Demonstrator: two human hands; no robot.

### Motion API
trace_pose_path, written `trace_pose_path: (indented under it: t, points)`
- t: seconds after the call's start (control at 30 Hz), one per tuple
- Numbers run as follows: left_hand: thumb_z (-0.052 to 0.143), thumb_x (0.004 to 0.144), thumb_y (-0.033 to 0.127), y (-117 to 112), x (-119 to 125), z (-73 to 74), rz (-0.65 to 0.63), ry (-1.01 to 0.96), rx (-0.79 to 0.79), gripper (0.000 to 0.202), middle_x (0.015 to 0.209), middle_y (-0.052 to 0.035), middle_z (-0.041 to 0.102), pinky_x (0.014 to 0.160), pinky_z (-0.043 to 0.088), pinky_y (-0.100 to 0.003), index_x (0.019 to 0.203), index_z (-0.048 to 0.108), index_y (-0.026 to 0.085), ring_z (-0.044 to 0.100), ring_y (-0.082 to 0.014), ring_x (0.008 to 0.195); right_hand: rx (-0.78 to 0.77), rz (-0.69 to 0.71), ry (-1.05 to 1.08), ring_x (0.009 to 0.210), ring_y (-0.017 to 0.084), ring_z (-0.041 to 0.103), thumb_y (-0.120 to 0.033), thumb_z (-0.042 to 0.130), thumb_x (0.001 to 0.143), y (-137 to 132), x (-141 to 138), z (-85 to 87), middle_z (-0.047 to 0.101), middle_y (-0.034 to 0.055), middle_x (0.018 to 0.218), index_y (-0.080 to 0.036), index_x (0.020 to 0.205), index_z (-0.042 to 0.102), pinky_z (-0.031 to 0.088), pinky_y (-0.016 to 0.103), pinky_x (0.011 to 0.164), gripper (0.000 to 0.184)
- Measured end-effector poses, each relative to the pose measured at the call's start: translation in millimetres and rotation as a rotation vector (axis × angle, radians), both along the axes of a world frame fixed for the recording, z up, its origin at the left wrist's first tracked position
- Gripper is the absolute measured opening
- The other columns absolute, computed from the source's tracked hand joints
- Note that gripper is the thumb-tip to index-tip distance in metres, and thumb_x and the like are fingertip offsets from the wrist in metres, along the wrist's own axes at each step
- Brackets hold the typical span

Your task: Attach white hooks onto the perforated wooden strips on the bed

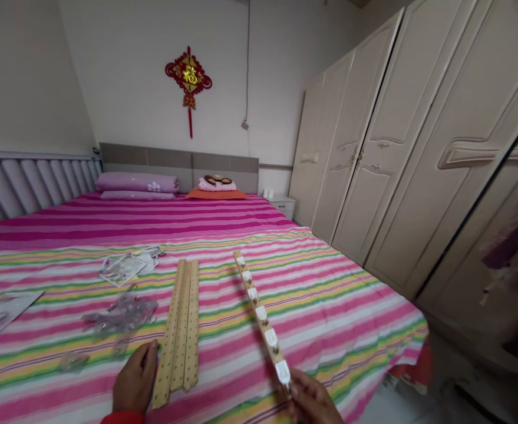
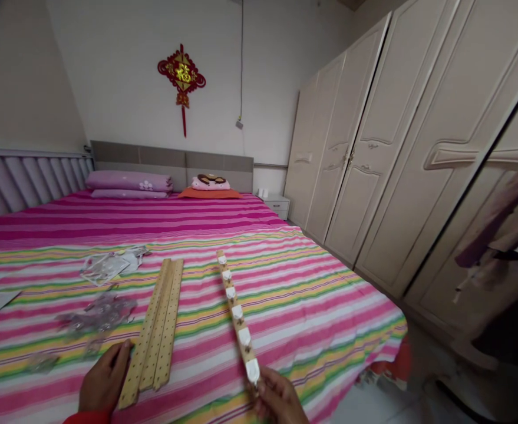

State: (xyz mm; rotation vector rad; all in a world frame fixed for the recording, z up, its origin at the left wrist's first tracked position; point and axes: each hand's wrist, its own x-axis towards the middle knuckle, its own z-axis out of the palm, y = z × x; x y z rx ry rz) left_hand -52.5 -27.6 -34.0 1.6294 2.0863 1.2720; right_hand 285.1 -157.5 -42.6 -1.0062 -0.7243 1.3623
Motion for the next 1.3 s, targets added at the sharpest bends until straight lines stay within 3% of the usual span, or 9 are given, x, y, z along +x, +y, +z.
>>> trace_pose_path:
  t: [0.1,0.2,0.47,0.77,0.87,0.97,1.07,1.17,1.3]
  points:
    - [0.037,0.086,0.050,-1.0,1.5,0.4,0.007,0.003,0.009,0.037,0.084,-0.0021,0.071,0.064,0.044,-0.025,0.085,0.063,0.025,0.062,-0.0200,0.077,-0.035,-0.102,-0.038,0.045,0.007,0.052,-0.038,0.084,0.058,13.2,26.8,22.4,0.070,0.0049,0.072,-0.016,0.091,0.074,0.040,0.019,0.044,0.041]
    - [0.037,0.085,0.050,-0.4,0.4,-0.8,0.006,-0.001,0.006,0.036,0.082,-0.0023,0.070,0.063,0.043,-0.025,0.085,0.063,0.025,0.062,-0.0196,0.075,-0.044,-0.184,-0.045,0.045,0.007,0.051,-0.034,0.086,0.055,24.7,48.3,29.8,0.071,0.0058,0.074,-0.015,0.089,0.075,0.041,0.018,0.044,0.040]
    - [0.042,0.084,0.048,5.4,-11.1,-7.5,-0.070,-0.002,-0.014,0.034,0.081,-0.0017,0.071,0.062,0.045,-0.023,0.083,0.065,0.023,0.063,-0.0173,0.074,-0.080,-0.282,-0.012,0.049,0.009,0.052,-0.027,0.088,0.049,33.8,80.1,19.8,0.073,0.0085,0.073,-0.012,0.079,0.075,0.044,0.018,0.042,0.036]
    - [0.038,0.086,0.046,4.4,-11.5,-6.8,-0.131,-0.003,0.021,0.036,0.074,-0.0013,0.069,0.060,0.045,-0.023,0.079,0.064,0.022,0.061,-0.0153,0.068,-0.176,-0.512,0.048,0.053,0.015,0.062,-0.026,0.086,0.046,21.8,72.9,8.1,0.071,0.0057,0.065,-0.013,0.070,0.072,0.054,0.023,0.047,0.031]
    - [0.038,0.087,0.046,2.0,-7.6,-6.0,-0.129,-0.022,0.045,0.036,0.072,-0.0008,0.066,0.062,0.044,-0.023,0.078,0.062,0.021,0.060,-0.0148,0.067,-0.186,-0.654,0.091,0.043,0.011,0.055,-0.034,0.086,0.045,12.9,53.8,-2.9,0.065,0.0018,0.054,-0.014,0.065,0.067,0.047,0.020,0.038,0.034]
    - [0.038,0.087,0.047,0.9,-4.4,-7.6,-0.100,-0.049,0.076,0.036,0.070,-0.0002,0.065,0.061,0.043,-0.024,0.077,0.062,0.021,0.058,-0.0148,0.066,-0.173,-0.647,0.040,0.035,0.007,0.041,-0.044,0.083,0.052,4.4,15.0,-11.1,0.050,-0.0055,0.041,-0.017,0.058,0.059,0.035,0.018,0.032,0.037]
    - [0.038,0.087,0.047,0.7,-3.0,-9.2,-0.089,-0.057,0.103,0.036,0.070,-0.0002,0.064,0.062,0.042,-0.024,0.077,0.061,0.021,0.057,-0.0148,0.066,-0.142,-0.412,-0.123,0.037,0.007,0.039,-0.049,0.080,0.059,4.6,-35.2,-7.1,0.048,-0.0058,0.044,-0.017,0.065,0.061,0.030,0.018,0.035,0.038]
    - [0.037,0.088,0.047,0.1,-2.6,-9.1,-0.092,-0.051,0.101,0.036,0.069,0.0001,0.064,0.060,0.041,-0.024,0.076,0.061,0.021,0.057,-0.0145,0.064,0.026,-0.106,-0.346,0.046,0.010,0.044,-0.050,0.075,0.065,19.6,-81.6,8.5,0.051,-0.0032,0.053,-0.016,0.068,0.064,0.034,0.021,0.043,0.036]
    - [0.037,0.088,0.047,-0.5,-2.3,-9.0,-0.088,-0.069,0.096,0.036,0.069,0.0002,0.063,0.060,0.041,-0.025,0.077,0.061,0.022,0.057,-0.0148,0.064,0.234,-0.018,-0.635,0.058,0.013,0.050,-0.046,0.066,0.075,53.9,-126.8,26.3,0.055,-0.0012,0.061,-0.016,0.078,0.065,0.040,0.023,0.054,0.030]
